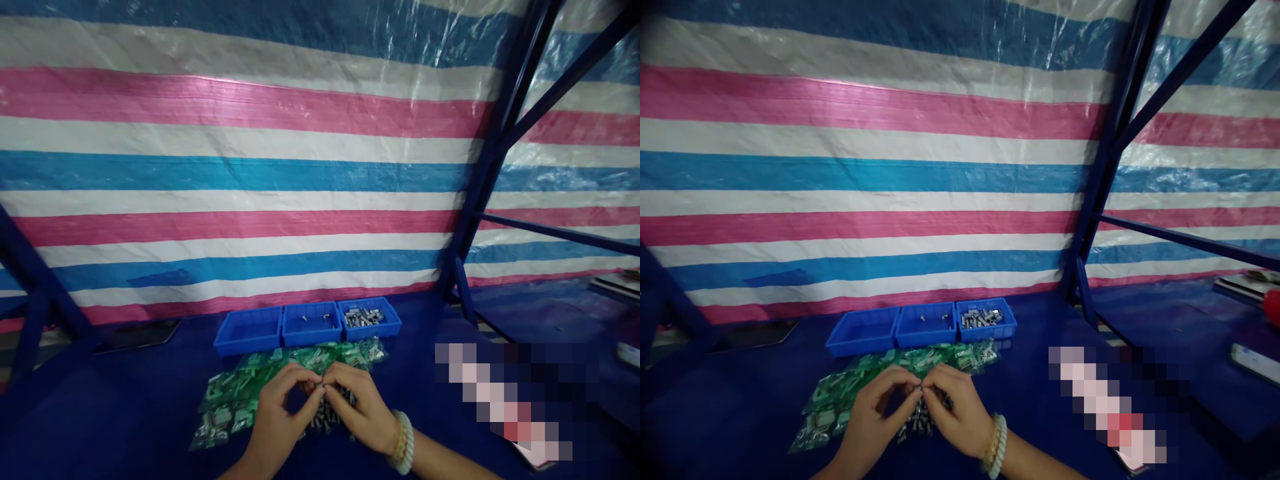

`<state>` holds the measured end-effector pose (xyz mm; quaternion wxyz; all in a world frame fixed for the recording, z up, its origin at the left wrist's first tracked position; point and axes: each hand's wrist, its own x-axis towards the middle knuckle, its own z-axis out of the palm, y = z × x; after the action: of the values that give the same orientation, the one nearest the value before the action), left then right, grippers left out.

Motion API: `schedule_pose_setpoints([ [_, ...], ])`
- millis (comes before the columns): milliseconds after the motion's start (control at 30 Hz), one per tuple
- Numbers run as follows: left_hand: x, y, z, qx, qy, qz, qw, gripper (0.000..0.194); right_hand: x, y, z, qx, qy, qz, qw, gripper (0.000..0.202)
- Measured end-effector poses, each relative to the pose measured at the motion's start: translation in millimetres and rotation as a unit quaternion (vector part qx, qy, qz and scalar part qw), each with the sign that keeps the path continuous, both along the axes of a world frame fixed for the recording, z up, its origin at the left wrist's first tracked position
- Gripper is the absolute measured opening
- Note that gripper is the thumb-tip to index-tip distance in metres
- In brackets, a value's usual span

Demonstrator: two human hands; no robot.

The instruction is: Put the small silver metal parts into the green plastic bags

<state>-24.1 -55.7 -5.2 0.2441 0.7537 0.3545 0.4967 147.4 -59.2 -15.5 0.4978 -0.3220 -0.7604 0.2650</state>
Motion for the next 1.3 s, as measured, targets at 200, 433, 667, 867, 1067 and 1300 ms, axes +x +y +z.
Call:
schedule_pose_setpoints([
  [200,0.1,71.8,23.8,0.149,0.152,0.065,0.975,0.008,10.0,10.4,-0.1,0.023,0.023,-0.054,0.998,0.019],
  [433,-16.4,110.7,22.3,0.145,0.282,-0.032,0.948,0.030,18.5,19.5,-2.2,0.039,0.011,-0.099,0.994,0.019],
  [667,-36.6,82.4,17.6,0.138,0.437,-0.125,0.880,0.063,18.9,20.9,-2.6,0.082,-0.078,-0.070,0.991,0.027],
  [867,-35.6,88.0,8.8,0.169,0.427,-0.096,0.883,0.016,17.2,23.1,-12.3,0.096,-0.236,-0.082,0.964,0.029],
  [1067,-34.7,90.2,2.6,0.194,0.405,-0.077,0.890,0.007,4.4,19.3,-5.8,0.100,-0.362,-0.132,0.917,0.013],
  [1300,-31.1,90.1,-0.6,0.205,0.396,-0.054,0.893,0.009,-12.3,25.5,-0.7,0.163,-0.466,-0.168,0.853,0.005],
])
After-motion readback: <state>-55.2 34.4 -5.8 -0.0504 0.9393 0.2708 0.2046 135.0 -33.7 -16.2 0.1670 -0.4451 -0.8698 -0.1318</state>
